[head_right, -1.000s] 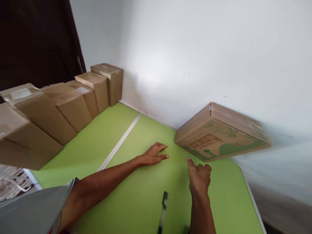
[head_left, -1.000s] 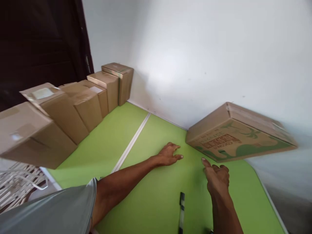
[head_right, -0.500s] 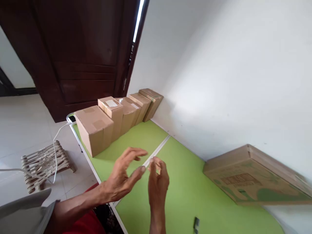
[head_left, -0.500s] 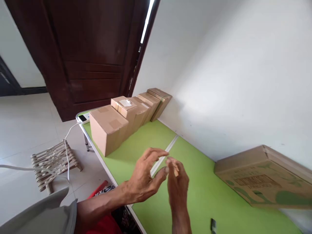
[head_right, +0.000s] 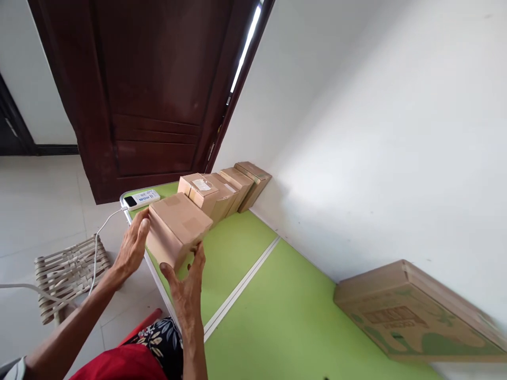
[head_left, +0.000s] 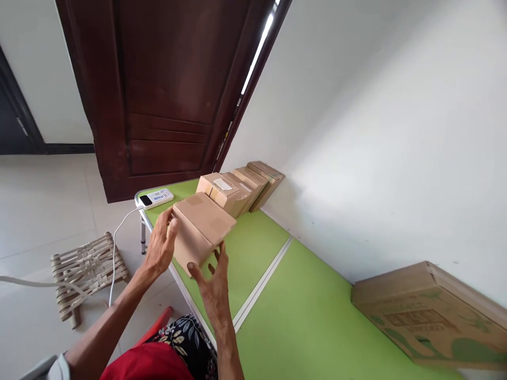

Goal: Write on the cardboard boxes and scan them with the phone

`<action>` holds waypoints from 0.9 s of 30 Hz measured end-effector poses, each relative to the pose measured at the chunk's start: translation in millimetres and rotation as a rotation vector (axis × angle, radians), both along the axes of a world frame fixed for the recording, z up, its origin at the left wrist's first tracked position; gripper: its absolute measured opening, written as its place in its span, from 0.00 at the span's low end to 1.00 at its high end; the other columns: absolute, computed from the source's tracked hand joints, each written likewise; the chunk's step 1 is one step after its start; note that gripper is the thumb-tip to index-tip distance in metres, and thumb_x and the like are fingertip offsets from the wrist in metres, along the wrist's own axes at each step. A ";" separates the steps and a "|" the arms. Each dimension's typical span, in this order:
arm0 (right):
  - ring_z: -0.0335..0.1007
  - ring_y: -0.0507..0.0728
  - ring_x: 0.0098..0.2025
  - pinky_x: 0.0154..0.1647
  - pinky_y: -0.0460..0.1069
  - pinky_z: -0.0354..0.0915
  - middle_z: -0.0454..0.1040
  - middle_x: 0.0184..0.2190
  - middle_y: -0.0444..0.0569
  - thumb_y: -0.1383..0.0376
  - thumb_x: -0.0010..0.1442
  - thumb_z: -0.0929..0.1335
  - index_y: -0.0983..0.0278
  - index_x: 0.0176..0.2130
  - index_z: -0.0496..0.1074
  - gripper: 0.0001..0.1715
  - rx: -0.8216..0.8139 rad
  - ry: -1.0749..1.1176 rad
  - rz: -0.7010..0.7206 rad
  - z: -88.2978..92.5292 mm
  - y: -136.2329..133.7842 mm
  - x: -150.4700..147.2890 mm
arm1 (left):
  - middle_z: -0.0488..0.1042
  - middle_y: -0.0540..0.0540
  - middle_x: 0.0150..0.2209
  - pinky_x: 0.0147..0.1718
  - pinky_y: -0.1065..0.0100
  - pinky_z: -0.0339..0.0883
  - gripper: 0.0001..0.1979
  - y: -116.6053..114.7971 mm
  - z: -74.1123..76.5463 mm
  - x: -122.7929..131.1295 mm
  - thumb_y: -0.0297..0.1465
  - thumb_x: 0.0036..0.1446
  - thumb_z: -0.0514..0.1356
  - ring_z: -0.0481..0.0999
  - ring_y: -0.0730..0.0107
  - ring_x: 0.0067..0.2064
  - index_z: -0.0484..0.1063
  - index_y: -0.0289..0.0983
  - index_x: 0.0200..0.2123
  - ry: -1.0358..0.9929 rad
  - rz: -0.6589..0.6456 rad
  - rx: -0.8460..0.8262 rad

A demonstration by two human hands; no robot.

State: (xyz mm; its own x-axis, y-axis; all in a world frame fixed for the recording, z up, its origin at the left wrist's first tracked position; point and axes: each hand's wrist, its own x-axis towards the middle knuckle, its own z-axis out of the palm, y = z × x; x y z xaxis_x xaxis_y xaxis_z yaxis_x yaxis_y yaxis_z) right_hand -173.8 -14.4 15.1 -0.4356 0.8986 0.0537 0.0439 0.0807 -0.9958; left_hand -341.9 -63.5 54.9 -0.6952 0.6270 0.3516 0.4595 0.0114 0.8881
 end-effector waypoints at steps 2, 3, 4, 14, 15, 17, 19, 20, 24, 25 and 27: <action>0.64 0.73 0.70 0.66 0.67 0.68 0.62 0.73 0.64 0.43 0.51 0.81 0.61 0.78 0.50 0.70 -0.047 0.026 -0.017 -2.5 3.3 9.8 | 0.72 0.34 0.64 0.62 0.41 0.69 0.37 -16.8 -5.1 19.8 0.57 0.73 0.44 0.74 0.44 0.62 0.64 0.39 0.71 0.079 -0.081 0.011; 0.69 0.73 0.67 0.64 0.66 0.70 0.67 0.70 0.65 0.43 0.52 0.81 0.61 0.77 0.53 0.68 -0.071 0.039 -0.031 -4.6 5.1 17.6 | 0.72 0.35 0.63 0.61 0.42 0.70 0.35 -25.0 -6.5 30.4 0.55 0.74 0.45 0.74 0.45 0.62 0.64 0.41 0.72 0.113 -0.138 0.023; 0.71 0.73 0.64 0.62 0.65 0.71 0.71 0.67 0.64 0.44 0.53 0.80 0.62 0.75 0.56 0.64 -0.088 0.053 -0.049 -7.3 6.8 26.9 | 0.71 0.36 0.64 0.61 0.44 0.70 0.33 -32.2 -7.2 40.7 0.54 0.75 0.46 0.73 0.46 0.63 0.63 0.44 0.72 0.144 -0.209 0.038; 0.78 0.67 0.50 0.49 0.57 0.75 0.84 0.48 0.53 0.36 0.63 0.71 0.60 0.51 0.80 0.35 -0.150 0.151 -0.291 -13.2 6.8 121.9 | 0.68 0.42 0.72 0.69 0.39 0.63 0.32 -22.9 47.5 93.2 0.54 0.74 0.51 0.70 0.42 0.70 0.64 0.51 0.74 0.332 -0.862 -0.024; 0.79 0.66 0.47 0.46 0.57 0.76 0.84 0.45 0.52 0.35 0.62 0.71 0.60 0.47 0.80 0.34 -0.175 0.144 -0.309 -9.7 6.3 127.6 | 0.69 0.42 0.72 0.70 0.39 0.62 0.32 -17.2 54.5 90.8 0.55 0.74 0.48 0.70 0.42 0.70 0.66 0.50 0.73 0.302 -0.914 -0.038; 0.79 0.66 0.43 0.41 0.57 0.76 0.85 0.39 0.50 0.34 0.60 0.72 0.60 0.41 0.80 0.34 -0.249 0.138 -0.324 -3.0 6.2 137.2 | 0.71 0.44 0.70 0.70 0.39 0.62 0.34 -5.1 64.2 83.8 0.57 0.74 0.44 0.70 0.43 0.70 0.71 0.49 0.70 0.217 -0.996 -0.033; 0.80 0.68 0.41 0.38 0.58 0.76 0.84 0.35 0.50 0.32 0.55 0.73 0.60 0.38 0.80 0.36 -0.338 0.142 -0.353 2.2 7.2 144.7 | 0.73 0.45 0.69 0.71 0.39 0.61 0.34 6.9 67.0 77.2 0.57 0.75 0.42 0.70 0.44 0.71 0.73 0.48 0.68 0.151 -1.037 -0.017; 0.81 0.69 0.41 0.38 0.58 0.76 0.84 0.34 0.51 0.31 0.53 0.74 0.61 0.37 0.80 0.37 -0.377 0.153 -0.375 4.0 8.0 148.0 | 0.73 0.46 0.69 0.72 0.39 0.59 0.34 12.4 66.0 74.9 0.57 0.75 0.43 0.70 0.43 0.71 0.74 0.47 0.68 0.135 -1.038 -0.017; 0.82 0.71 0.46 0.44 0.61 0.77 0.86 0.39 0.53 0.30 0.48 0.75 0.60 0.39 0.81 0.39 -0.409 0.307 -0.424 4.5 10.0 160.5 | 0.68 0.44 0.73 0.75 0.41 0.53 0.35 28.7 52.2 74.1 0.57 0.74 0.45 0.64 0.43 0.75 0.71 0.44 0.70 0.115 -0.996 -0.035; 0.82 0.71 0.49 0.47 0.62 0.77 0.86 0.42 0.53 0.30 0.49 0.75 0.59 0.40 0.82 0.39 -0.398 0.346 -0.424 3.3 9.5 163.6 | 0.67 0.44 0.73 0.76 0.41 0.52 0.36 31.4 47.6 75.1 0.58 0.74 0.45 0.63 0.43 0.75 0.70 0.44 0.71 0.102 -0.983 -0.031; 0.80 0.72 0.53 0.52 0.64 0.75 0.86 0.45 0.52 0.29 0.51 0.73 0.56 0.40 0.83 0.38 -0.366 0.384 -0.452 0.4 6.7 169.0 | 0.66 0.44 0.74 0.75 0.41 0.53 0.38 35.8 38.6 77.6 0.59 0.73 0.43 0.62 0.43 0.75 0.68 0.44 0.72 0.071 -0.943 -0.012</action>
